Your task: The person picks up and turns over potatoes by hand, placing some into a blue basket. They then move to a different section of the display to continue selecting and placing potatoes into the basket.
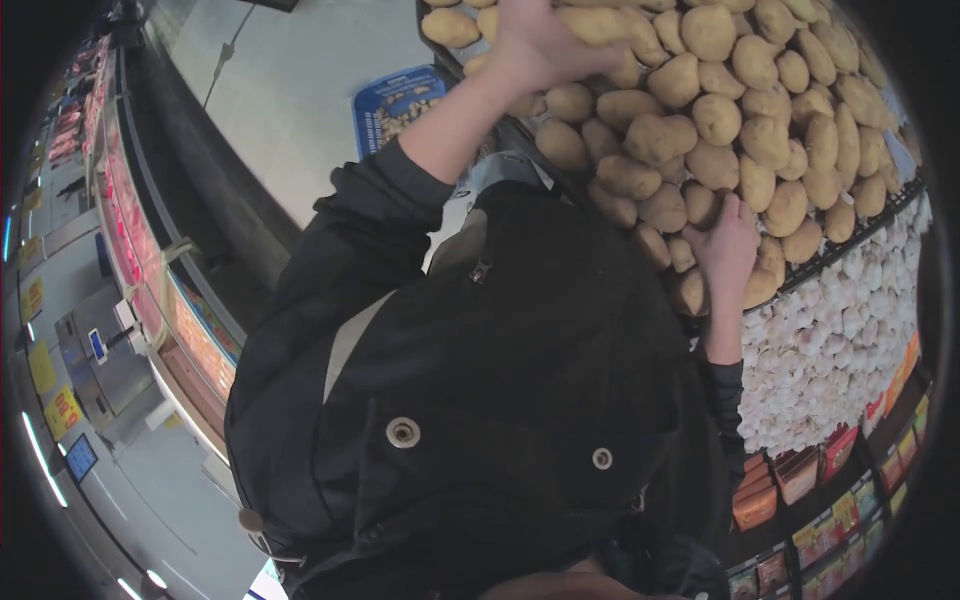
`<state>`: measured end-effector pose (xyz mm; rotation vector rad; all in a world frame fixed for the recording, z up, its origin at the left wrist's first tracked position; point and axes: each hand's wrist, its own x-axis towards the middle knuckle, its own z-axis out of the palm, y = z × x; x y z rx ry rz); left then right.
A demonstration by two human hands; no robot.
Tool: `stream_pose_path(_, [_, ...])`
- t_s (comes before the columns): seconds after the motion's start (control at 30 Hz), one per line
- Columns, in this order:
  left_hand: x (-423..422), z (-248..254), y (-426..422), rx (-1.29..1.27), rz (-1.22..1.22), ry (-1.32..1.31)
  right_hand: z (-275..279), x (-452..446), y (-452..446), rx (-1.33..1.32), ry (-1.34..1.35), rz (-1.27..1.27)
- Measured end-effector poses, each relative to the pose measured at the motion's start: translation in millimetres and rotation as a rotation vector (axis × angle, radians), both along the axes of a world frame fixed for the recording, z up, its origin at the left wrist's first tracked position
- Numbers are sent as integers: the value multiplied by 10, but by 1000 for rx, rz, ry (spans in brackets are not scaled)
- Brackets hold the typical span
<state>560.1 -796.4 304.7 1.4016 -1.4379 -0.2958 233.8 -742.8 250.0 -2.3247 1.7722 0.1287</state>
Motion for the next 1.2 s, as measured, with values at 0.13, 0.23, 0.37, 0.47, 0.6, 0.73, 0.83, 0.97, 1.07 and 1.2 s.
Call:
stream_pose_path(0.13, [650, 126, 12, 172, 12, -324, 165, 2, 17, -49, -22, -90])
stream_pose_path(0.23, [558, 122, -70, 159, -109, -145, 393, -115, -25, -109, -93, -201])
stream_pose_path(0.37, [216, -224, -328, 398, -136, -71, 660, -330, -103, -179, -394, -392])
stream_pose_path(0.47, [305, -497, -305, -66, 26, -321, 686, -356, -103, -105, -854, -456])
stream_pose_path(0.6, [570, -735, 475, -108, 187, -131, 421, -121, -47, 78, -1446, -502])
stream_pose_path(0.73, [931, -1395, 1307, 246, 466, 177, 517, 522, -80, 314, -1587, -585])
stream_pose_path(0.83, [1040, -1755, 1784, 451, 602, 358, 605, 1010, -158, 549, -1565, -519])
stream_pose_path(0.97, [890, -1888, 2231, 713, 553, 811, 543, 1777, -78, 833, -1469, -97])
stream_pose_path(1.07, [819, -2218, 2511, 802, 523, 936, 469, 2122, -9, 908, -1406, 251])
stream_pose_path(1.2, [901, -2906, 2881, 1028, 565, 718, 375, 2302, -18, 587, -960, 492])
